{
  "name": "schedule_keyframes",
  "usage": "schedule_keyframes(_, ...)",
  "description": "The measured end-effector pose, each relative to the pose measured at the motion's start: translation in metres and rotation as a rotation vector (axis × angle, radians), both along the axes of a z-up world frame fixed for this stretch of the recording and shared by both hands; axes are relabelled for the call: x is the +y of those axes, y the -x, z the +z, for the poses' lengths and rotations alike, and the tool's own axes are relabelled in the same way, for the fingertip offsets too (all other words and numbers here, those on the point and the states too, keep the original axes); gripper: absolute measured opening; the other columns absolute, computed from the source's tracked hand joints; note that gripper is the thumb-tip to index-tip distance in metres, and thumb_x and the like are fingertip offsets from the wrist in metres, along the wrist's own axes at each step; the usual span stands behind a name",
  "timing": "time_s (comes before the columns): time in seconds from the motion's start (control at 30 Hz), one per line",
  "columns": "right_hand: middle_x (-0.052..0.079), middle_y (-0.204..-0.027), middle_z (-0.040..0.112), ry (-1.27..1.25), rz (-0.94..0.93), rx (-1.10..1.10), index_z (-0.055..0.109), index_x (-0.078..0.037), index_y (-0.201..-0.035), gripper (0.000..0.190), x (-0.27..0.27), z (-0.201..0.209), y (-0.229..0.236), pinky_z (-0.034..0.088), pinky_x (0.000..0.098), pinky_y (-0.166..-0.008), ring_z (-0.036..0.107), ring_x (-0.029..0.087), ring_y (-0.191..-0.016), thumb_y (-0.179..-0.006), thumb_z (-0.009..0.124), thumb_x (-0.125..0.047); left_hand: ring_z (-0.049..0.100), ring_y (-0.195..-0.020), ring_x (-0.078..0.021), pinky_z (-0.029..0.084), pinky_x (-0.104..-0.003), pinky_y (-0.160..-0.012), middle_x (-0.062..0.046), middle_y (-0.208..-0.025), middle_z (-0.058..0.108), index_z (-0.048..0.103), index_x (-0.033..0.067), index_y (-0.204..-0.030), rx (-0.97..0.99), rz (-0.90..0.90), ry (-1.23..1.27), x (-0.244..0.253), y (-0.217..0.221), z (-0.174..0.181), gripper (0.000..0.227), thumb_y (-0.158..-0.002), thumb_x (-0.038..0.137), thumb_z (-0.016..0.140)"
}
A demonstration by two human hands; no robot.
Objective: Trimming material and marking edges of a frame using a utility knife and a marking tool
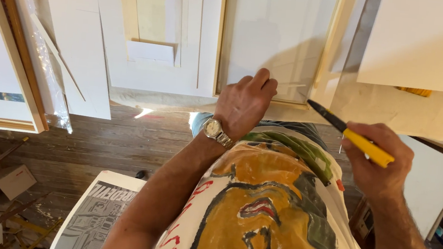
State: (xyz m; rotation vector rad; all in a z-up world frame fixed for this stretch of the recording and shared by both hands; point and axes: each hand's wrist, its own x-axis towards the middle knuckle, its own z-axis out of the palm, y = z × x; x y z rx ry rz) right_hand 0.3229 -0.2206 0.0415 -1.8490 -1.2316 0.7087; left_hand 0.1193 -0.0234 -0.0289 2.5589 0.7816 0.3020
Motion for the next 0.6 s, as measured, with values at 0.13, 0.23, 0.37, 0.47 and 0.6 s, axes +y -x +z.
schedule_keyframes(0.13, 0.014, -0.096, 0.068, 0.183, -0.424, 0.149, 0.066, 0.004, -0.127, 0.024, 0.006, 0.008, 0.008, 0.056, 0.026, -0.067, 0.067, 0.019, -0.081, -0.111, 0.068, -0.014, 0.042, -0.05, -0.0174, 0.038, -0.031, -0.031, -0.006, -0.085, 0.049, 0.058, 0.0059, -0.078, -0.029, 0.016, -0.041, -0.001, -0.01, 0.002, 0.022, -0.081, -0.012, 0.07)
schedule_keyframes(0.23, 0.008, -0.083, 0.058, 0.117, -0.616, 0.333, 0.065, -0.001, -0.123, 0.017, 0.016, 0.001, 0.005, 0.052, 0.0262, -0.069, 0.058, 0.015, -0.069, -0.113, 0.062, -0.013, 0.046, -0.051, -0.0194, 0.04, -0.033, -0.032, -0.006, -0.089, 0.049, 0.06, 0.0062, -0.082, -0.023, 0.011, 0.024, -0.001, -0.018, 0.003, 0.017, -0.086, -0.007, 0.069)
schedule_keyframes(0.37, 0.005, -0.08, 0.058, 0.086, -0.643, 0.349, 0.065, -0.003, -0.123, 0.027, 0.02, -0.005, 0.005, 0.049, 0.025, -0.066, 0.057, 0.013, -0.066, -0.111, 0.066, -0.028, 0.048, -0.05, -0.0208, 0.042, -0.036, -0.031, -0.006, -0.092, 0.05, 0.059, 0.0066, -0.083, -0.008, -0.002, 0.033, -0.004, -0.029, -0.008, 0.019, -0.084, -0.01, 0.069)
schedule_keyframes(0.47, 0.006, -0.08, 0.058, 0.074, -0.636, 0.334, 0.065, -0.002, -0.123, 0.02, 0.023, -0.005, 0.007, 0.051, 0.0255, -0.064, 0.057, 0.014, -0.065, -0.113, 0.064, -0.02, 0.049, -0.051, -0.0186, 0.043, -0.033, -0.032, -0.006, -0.091, 0.051, 0.063, 0.0051, -0.087, -0.007, -0.032, -0.001, -0.004, -0.033, -0.012, 0.02, -0.081, -0.012, 0.071)
schedule_keyframes(0.6, 0.007, -0.082, 0.057, 0.093, -0.626, 0.29, 0.065, -0.001, -0.122, 0.021, 0.029, -0.001, 0.01, 0.052, 0.0263, -0.066, 0.057, 0.015, -0.065, -0.112, 0.063, -0.019, 0.045, -0.051, -0.0179, 0.041, -0.032, -0.032, -0.006, -0.09, 0.05, 0.062, 0.0057, -0.085, 0.016, -0.046, -0.04, -0.003, -0.033, -0.015, 0.023, -0.078, -0.014, 0.072)
